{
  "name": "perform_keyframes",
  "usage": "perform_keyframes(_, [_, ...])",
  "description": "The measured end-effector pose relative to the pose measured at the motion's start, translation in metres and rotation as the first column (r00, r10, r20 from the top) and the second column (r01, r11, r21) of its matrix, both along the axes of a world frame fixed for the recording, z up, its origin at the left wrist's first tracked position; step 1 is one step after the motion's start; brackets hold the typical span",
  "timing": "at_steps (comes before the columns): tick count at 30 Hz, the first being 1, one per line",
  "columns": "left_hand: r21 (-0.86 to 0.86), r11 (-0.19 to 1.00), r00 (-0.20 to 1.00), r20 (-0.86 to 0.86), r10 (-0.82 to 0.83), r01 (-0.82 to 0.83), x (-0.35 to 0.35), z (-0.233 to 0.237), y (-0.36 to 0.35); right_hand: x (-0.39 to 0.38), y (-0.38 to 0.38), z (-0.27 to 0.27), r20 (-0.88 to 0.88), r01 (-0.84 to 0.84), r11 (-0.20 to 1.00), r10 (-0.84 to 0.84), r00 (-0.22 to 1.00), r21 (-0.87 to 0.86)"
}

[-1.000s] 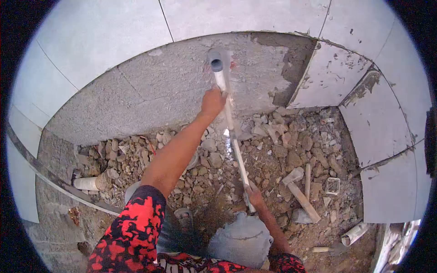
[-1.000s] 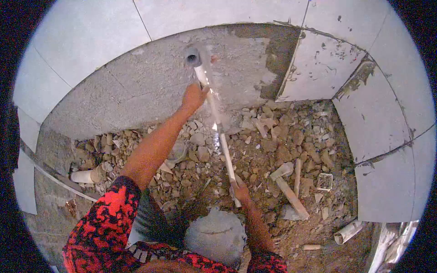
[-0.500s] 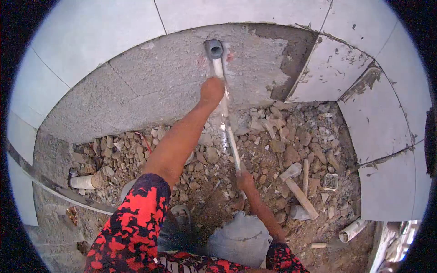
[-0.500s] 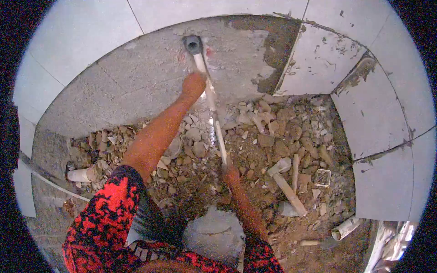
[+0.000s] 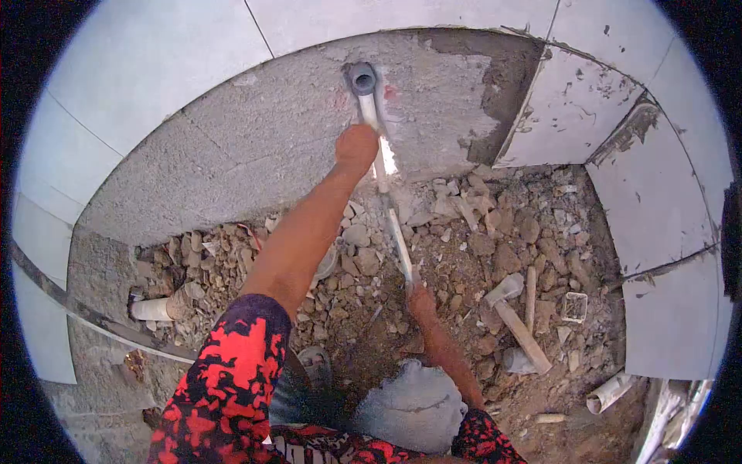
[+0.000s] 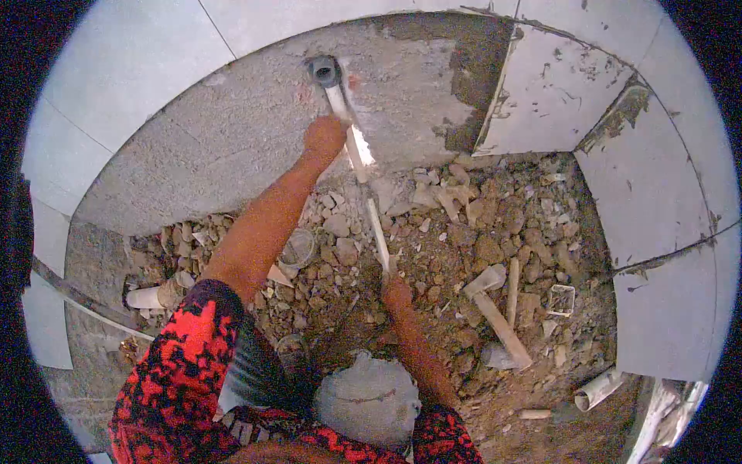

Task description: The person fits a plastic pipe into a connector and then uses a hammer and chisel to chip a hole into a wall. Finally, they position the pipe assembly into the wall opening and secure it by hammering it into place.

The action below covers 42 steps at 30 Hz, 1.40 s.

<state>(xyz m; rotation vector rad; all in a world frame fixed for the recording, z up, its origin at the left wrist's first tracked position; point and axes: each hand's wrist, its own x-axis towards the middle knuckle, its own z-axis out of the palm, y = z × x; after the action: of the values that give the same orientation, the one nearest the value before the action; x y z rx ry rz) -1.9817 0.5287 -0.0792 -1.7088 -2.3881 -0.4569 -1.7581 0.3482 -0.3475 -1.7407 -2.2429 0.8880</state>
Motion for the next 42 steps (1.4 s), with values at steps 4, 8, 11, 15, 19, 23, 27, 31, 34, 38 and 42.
perform_keyframes(4, [0.090, 0.992, 0.990, 0.107, -0.095, 0.085, 0.006, 0.028, -0.034, -0.001, 0.005, -0.001, -0.013, -0.048, 0.999, 0.048, 0.999, -0.002])
perform_keyframes(8, [0.598, 0.785, 0.966, 0.070, -0.249, 0.159, 0.003, 0.075, -0.047, 0.002, 0.005, -0.012, 0.054, -0.147, 0.988, 0.145, 0.988, 0.050])
perform_keyframes(11, [0.656, 0.726, 0.968, -0.031, -0.247, 0.206, -0.008, 0.107, -0.034, -0.002, 0.007, 0.012, 0.103, -0.104, 0.994, 0.108, 0.989, -0.044])
perform_keyframes(15, [0.467, 0.875, 0.987, 0.025, -0.157, 0.127, -0.013, 0.108, -0.021, 0.006, 0.005, 0.030, 0.019, -0.053, 0.998, 0.054, 0.998, -0.044])
perform_keyframes(19, [0.470, 0.871, 0.990, -0.047, -0.136, 0.142, -0.016, 0.097, -0.016, 0.013, 0.004, 0.026, 0.087, -0.080, 0.997, 0.080, 0.993, -0.004])
perform_keyframes(23, [0.464, 0.880, 0.991, 0.032, -0.133, 0.103, -0.013, 0.099, -0.020, 0.015, 0.010, -0.019, 0.099, -0.170, 0.979, 0.160, 0.982, 0.112])
perform_keyframes(27, [0.435, 0.900, 0.910, 0.362, -0.203, 0.028, -0.015, 0.090, -0.016, 0.014, 0.029, 0.030, 0.036, -0.119, 0.990, 0.117, 0.992, 0.070])
perform_keyframes(31, [0.407, 0.900, 0.401, 0.859, -0.318, -0.158, 0.003, 0.081, -0.013, 0.013, 0.039, 0.174, 0.009, -0.070, 0.996, 0.070, 0.997, -0.058])
perform_keyframes(34, [0.401, 0.895, -0.224, 0.870, -0.439, -0.193, 0.011, 0.074, -0.013, 0.028, 0.060, 0.193, -0.255, -0.182, 0.955, 0.241, 0.936, 0.234])
perform_keyframes(38, [0.396, 0.867, -0.757, 0.453, -0.471, -0.303, 0.011, 0.067, -0.006, 0.009, 0.040, 0.350, -0.257, -0.270, 0.957, 0.290, 0.922, 0.110])
perform_keyframes(42, [0.308, 0.855, -0.849, 0.202, -0.488, -0.418, 0.018, 0.054, 0.006, -0.034, -0.008, 0.440, -0.056, -0.684, 0.711, 0.699, 0.713, 0.165])
